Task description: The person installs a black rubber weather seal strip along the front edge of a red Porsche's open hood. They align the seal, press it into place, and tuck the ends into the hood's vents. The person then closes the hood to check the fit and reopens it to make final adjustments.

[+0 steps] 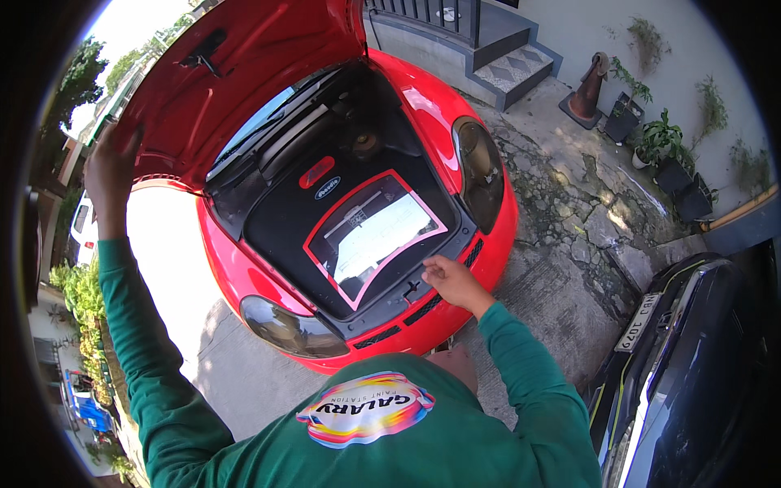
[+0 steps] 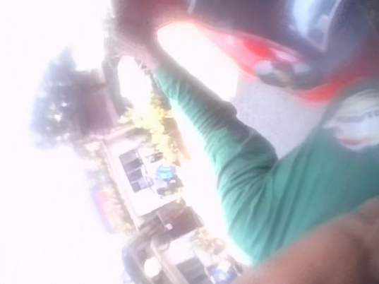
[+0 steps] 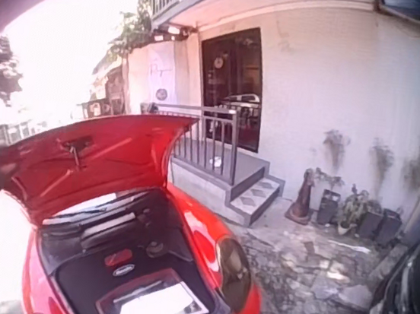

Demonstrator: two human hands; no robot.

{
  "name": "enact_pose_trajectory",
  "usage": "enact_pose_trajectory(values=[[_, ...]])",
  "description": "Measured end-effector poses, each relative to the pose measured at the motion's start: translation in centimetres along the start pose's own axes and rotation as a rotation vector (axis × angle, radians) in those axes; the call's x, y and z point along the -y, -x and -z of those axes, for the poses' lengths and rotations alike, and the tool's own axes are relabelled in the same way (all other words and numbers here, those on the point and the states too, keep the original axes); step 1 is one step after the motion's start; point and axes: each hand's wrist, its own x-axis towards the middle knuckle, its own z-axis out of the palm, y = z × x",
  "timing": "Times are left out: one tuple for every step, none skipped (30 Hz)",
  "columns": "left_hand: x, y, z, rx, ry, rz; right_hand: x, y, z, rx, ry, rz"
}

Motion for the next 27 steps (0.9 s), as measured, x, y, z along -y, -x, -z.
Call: enact_pose_trajectory(values=[[-0.4, 2.2, 0.0, 0.025, 0.018, 0.004, 2.0, -0.6, -0.4, 0.023, -0.133, 0.038], [-1.3, 4.6, -0.2, 0.079, -0.020, -0.025, 4.6, -0.5, -0.4, 0.083, -0.217, 0.046], [-1.6, 6.9, 0.0, -0.007, 0.038, -0.097, 7.7, -0.3, -1.0, 0.154, -0.311, 0.065], [-2.4, 8.3, 1.9, 0.042, 0.028, -0.086, 10.4, -0.6, -2.0, 0.245, -0.421, 0.088], [-3.6, 10.1, 2.5, 0.089, 0.040, -0.076, 12.4, -0.5, -3.0, 0.268, -0.535, 0.131], [-4.0, 11.6, 2.2, 0.112, 0.066, -0.093, 13.8, -0.7, -3.8, 0.315, -0.632, 0.180], [-4.9, 12.8, 2.9, 0.153, 0.135, -0.064, 15.6, -0.7, -4.6, 0.364, -0.705, 0.210], [-5.9, 14.1, 3.3, 0.193, 0.213, -0.029, 17.5, -0.8, -5.0, 0.382, -0.752, 0.231], [-6.4, 15.1, 3.0, 0.258, 0.215, -0.099, 18.5, -1.1, -5.4, 0.393, -0.805, 0.251], [-6.7, 15.9, 3.1, 0.317, 0.207, -0.168, 19.2, -1.6, -5.8, 0.371, -0.883, 0.255], [-7.1, 16.8, 2.9, 0.359, 0.286, -0.194, 19.7, -2.0, -6.2, 0.347, -0.961, 0.258], [-8.4, 17.2, 3.4, 0.427, 0.344, -0.192, 20.2, -2.4, -6.4, 0.325, -1.039, 0.263], [-9.0, 17.5, 3.2, 0.506, 0.349, -0.242, 20.4, -2.6, -6.2, 0.340, -1.073, 0.248], [-9.6, 17.7, 2.8, 0.587, 0.357, -0.294, 20.1, -2.6, -6.1, 0.310, -1.070, 0.239], [-9.9, 17.6, 2.1, 0.656, 0.386, -0.277, 20.1, -2.6, -6.3, 0.289, -1.071, 0.232], [-10.3, 16.9, 1.6, 0.825, 0.393, -0.236, 20.0, -2.6, -6.6, 0.272, -1.076, 0.225], [-10.9, 16.8, 0.1, 0.755, 0.522, -0.207, 19.6, -2.5, -7.1, 0.271, -1.064, 0.220], [-11.9, 16.6, -1.4, 0.675, 0.646, -0.179, 19.3, -2.2, -7.7, 0.274, -1.053, 0.224], [-13.9, 16.5, -2.3, 0.577, 0.640, -0.313, 18.7, -1.9, -8.6, 0.274, -1.045, 0.221], [-16.0, 16.6, -3.7, 0.482, 0.653, -0.443, 17.8, -1.7, -9.3, 0.215, -1.073, 0.220], [-16.8, 16.0, -5.2, 0.715, 0.825, -0.551, 17.2, -1.4, -9.5, 0.208, -1.080, 0.209], [-17.1, 16.2, -5.6, 0.705, 0.804, -0.589, 16.7, -1.1, -9.7, 0.202, -1.088, 0.201], [-17.3, 16.6, -5.6, 0.694, 0.782, -0.629, 16.1, -1.1, -9.9, 0.231, -1.114, 0.192], [-18.0, 17.3, -6.2, 0.683, 0.789, -0.673, 15.2, -1.0, -9.7, 0.234, -1.128, 0.174], [-18.8, 18.7, -6.4, 0.673, 0.738, -0.712, 14.7, -0.7, -9.7, 0.183, -1.167, 0.174], [-19.3, 20.2, -7.6, 0.681, 0.717, -0.763, 13.9, -0.8, -9.4, 0.166, -1.176, 0.184], [-20.1, 21.5, -8.4, 0.696, 0.693, -0.859, 12.7, -0.9, -9.4, 0.147, -1.194, 0.134]])
